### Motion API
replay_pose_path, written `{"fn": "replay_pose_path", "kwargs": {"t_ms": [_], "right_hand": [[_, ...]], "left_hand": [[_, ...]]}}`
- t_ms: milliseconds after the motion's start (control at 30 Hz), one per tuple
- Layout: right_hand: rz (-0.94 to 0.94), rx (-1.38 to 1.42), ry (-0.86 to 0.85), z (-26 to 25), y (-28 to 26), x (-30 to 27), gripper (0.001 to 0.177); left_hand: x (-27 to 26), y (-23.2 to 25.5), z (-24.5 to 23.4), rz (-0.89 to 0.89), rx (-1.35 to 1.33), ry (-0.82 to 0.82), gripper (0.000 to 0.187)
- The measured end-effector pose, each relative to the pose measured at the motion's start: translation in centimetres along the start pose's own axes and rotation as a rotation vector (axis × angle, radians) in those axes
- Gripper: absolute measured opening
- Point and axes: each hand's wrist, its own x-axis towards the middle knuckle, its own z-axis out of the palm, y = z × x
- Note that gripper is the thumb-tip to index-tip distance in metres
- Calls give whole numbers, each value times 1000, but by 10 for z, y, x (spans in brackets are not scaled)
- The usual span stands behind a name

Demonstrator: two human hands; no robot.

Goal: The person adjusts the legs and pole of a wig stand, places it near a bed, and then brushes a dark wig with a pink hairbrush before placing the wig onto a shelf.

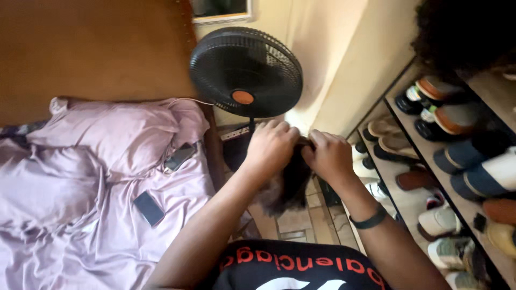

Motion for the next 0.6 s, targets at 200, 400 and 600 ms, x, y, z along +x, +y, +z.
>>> {"fn": "replay_pose_path", "kwargs": {"t_ms": [200, 400, 600], "right_hand": [[-8, 50, -82, 11, -2, 3, 17], [-44, 110, -107, 20, 10, -9, 26], [-142, 129, -162, 36, 13, -23, 19]], "left_hand": [[-32, 4, -4, -355, 88, 83, 19], [-62, 43, 48, -863, -550, -210, 40], [-109, 43, 140, -1160, -1419, 132, 55]]}}
